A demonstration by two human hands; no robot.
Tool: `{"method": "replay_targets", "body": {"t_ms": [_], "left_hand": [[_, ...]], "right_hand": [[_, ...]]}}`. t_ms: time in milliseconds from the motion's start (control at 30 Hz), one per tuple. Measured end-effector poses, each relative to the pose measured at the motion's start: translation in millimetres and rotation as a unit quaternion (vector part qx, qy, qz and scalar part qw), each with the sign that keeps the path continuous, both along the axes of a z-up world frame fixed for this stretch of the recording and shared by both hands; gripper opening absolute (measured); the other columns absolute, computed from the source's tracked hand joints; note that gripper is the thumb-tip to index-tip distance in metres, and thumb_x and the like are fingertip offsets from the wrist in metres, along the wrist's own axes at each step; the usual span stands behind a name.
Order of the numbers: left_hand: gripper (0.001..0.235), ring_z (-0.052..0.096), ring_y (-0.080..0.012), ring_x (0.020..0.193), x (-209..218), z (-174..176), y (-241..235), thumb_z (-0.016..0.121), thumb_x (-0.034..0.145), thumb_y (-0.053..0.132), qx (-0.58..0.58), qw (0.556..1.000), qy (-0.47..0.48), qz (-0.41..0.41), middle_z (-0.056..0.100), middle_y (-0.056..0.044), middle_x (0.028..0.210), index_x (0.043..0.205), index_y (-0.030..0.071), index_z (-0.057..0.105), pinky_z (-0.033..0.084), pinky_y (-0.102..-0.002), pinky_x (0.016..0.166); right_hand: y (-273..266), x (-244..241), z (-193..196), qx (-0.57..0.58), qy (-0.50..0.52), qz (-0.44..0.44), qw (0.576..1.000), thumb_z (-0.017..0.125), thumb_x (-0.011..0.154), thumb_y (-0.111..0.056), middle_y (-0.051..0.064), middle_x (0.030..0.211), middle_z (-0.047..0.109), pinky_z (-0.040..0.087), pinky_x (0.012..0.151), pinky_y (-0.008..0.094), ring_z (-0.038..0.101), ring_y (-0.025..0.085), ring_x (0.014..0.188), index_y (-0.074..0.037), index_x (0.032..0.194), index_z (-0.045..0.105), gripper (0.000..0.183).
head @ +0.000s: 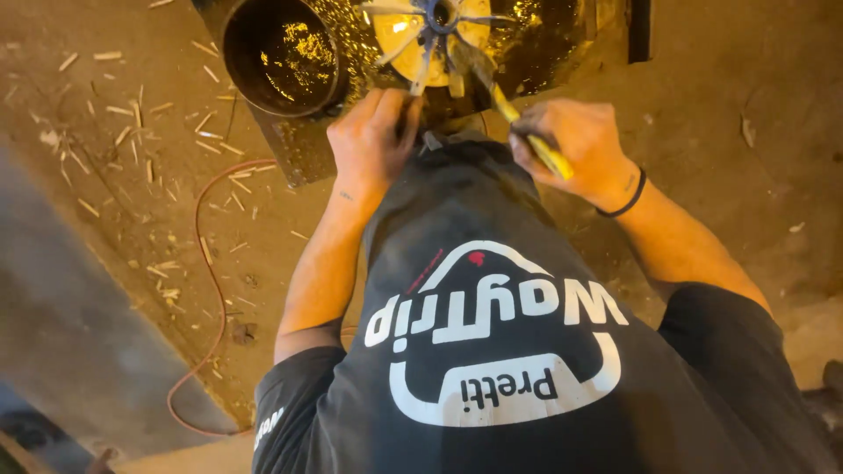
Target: Cleaning a metal impeller and mechanical components using a brush and cleaning liquid.
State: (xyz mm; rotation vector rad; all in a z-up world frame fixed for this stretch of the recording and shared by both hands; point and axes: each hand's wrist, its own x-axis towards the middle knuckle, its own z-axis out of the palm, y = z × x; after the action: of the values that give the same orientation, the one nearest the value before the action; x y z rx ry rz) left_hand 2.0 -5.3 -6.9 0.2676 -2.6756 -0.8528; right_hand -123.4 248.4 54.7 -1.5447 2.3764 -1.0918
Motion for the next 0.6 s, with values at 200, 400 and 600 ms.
{"method": "replay_targets", "body": {"t_ms": [200,400,600], "left_hand": [[0.021,0.063,-0.0272,0.067,-9.6,7.9,28.7,0.077,0.095,0.02,-0.079,0.996,0.002,0.041,0.059,-0.007,0.079,0.086,0.011,0.061,0.05,-0.039,0.057],[0.02,0.064,-0.0266,0.07,-9.9,4.9,40.3,0.075,0.099,0.021,-0.134,0.988,-0.029,0.071,0.059,-0.006,0.083,0.089,0.012,0.06,0.05,-0.04,0.059],[0.015,0.066,-0.0267,0.079,0.3,1.1,50.8,0.069,0.101,0.02,-0.164,0.983,-0.027,0.078,0.062,-0.006,0.092,0.091,0.011,0.061,0.05,-0.042,0.062]], "right_hand": [[18.2,-21.7,-7.8,-0.08,-0.011,0.029,0.996,0.082,0.093,-0.003,0.014,0.096,0.072,0.058,0.071,0.036,0.072,0.027,0.081,-0.003,0.102,0.064,0.02],[34.6,-15.6,-30.4,-0.081,0.01,0.091,0.993,0.08,0.09,0.0,0.015,0.093,0.071,0.057,0.07,0.037,0.072,0.031,0.08,-0.005,0.104,0.065,0.022],[11.6,-8.6,-27.1,-0.194,-0.028,-0.018,0.98,0.08,0.097,-0.006,0.013,0.093,0.072,0.059,0.067,0.036,0.073,0.027,0.075,-0.003,0.104,0.062,0.02]]}}
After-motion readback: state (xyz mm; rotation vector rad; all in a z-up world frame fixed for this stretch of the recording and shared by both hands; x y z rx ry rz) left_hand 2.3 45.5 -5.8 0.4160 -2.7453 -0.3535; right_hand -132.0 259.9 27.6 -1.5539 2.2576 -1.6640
